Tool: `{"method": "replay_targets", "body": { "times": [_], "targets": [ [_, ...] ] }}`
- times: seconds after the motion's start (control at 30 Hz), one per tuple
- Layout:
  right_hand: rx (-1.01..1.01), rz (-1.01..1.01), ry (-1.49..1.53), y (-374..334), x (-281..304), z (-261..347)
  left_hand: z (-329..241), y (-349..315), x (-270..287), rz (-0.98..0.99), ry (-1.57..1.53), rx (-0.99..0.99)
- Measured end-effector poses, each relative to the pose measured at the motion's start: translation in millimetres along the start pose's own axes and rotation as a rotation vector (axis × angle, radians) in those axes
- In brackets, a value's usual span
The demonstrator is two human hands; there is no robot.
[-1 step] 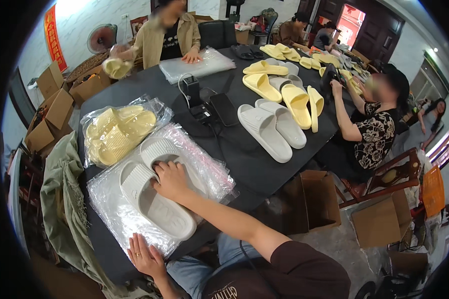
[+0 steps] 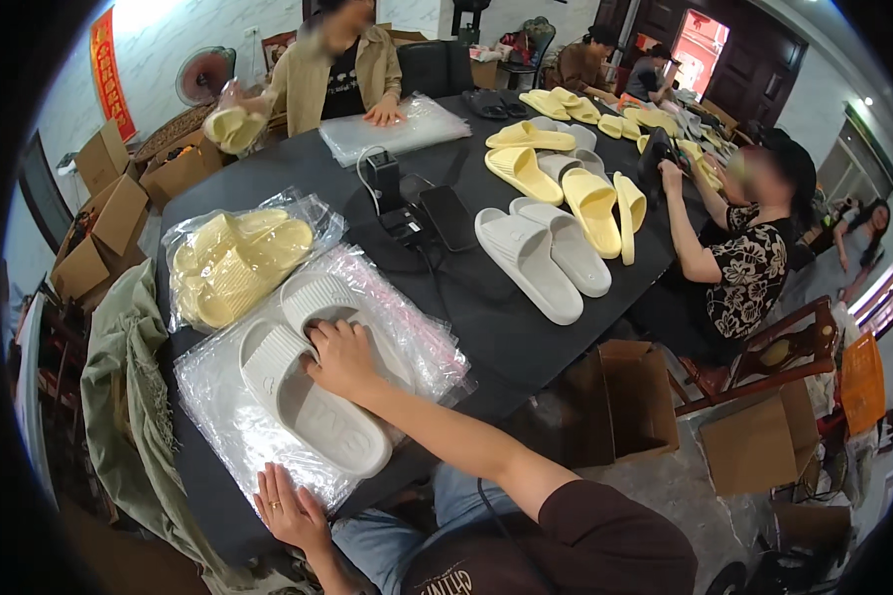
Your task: The person packs pairs of slippers into clear plastic bags. They retrieve slippers from a large green sack, place them on a table, and insert them into bags. The person handles multiple pairs of yellow, white, and black slippers throughout the process.
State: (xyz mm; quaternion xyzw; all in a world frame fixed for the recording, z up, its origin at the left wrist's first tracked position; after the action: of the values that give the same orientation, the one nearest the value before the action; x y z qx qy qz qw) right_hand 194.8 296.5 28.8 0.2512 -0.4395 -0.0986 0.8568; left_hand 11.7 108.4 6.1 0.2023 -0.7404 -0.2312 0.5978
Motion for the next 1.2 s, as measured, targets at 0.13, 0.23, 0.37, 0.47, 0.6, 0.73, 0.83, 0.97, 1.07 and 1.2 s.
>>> {"method": "replay_targets", "body": {
  "times": [0.13, 0.23, 0.37, 0.47, 0.6, 0.73, 0.83, 0.97, 1.07, 1.2],
  "targets": [
    [0.012, 0.004, 0.002, -0.6, 3.7, 5.8, 2.9, -2.6, 2.2, -0.002, -0.028, 0.026],
    [-0.016, 0.067, -0.07, 1.1, -1.9, 0.0, 1.6, 1.5, 2.5, 0.003, -0.066, 0.034],
    [-0.038, 0.102, -0.091, 3.0, -0.2, -1.0, 0.7, 5.8, 5.9, 0.034, -0.147, 0.055],
    [0.003, 0.113, -0.113, 0.8, -2.2, 5.7, 4.4, 2.7, 11.1, 0.04, -0.142, 0.085],
    [0.061, 0.184, -0.178, 7.3, 0.6, -0.5, 4.7, 6.9, 9.9, 0.061, -0.12, 0.123],
    [-0.059, 0.187, -0.291, 30.2, 11.5, -51.0, 7.2, 8.0, 11.0, 0.041, -0.131, 0.134],
    [-0.084, 0.133, -0.209, 33.4, 10.1, -75.9, 3.4, 11.9, 16.6, 0.079, -0.15, 0.127],
    [0.006, 0.059, -0.068, 48.3, 18.2, -59.0, -2.6, 16.7, 21.1, 0.137, -0.111, 0.052],
    [0.1, 0.011, 0.029, 45.0, 46.0, 10.5, -1.1, 15.1, 20.9, 0.151, -0.094, 0.064],
    [0.212, 0.29, 0.113, -7.2, 14.9, 97.9, -1.0, 15.5, 23.0, 0.18, -0.083, 0.088]
  ]
}}
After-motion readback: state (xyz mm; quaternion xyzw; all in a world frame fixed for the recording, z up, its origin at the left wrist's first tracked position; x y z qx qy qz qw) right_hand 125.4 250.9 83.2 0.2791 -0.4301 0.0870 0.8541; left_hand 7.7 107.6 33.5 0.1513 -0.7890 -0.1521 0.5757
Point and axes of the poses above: each hand's wrist, its own y-axis towards the middle knuckle, its own x-axis out of the back of the hand, z = x × y, the point moved 7 cm from there along y, towards the middle knuckle, and after that the axes turned 1 degree about -z, right-handed, at the moved point
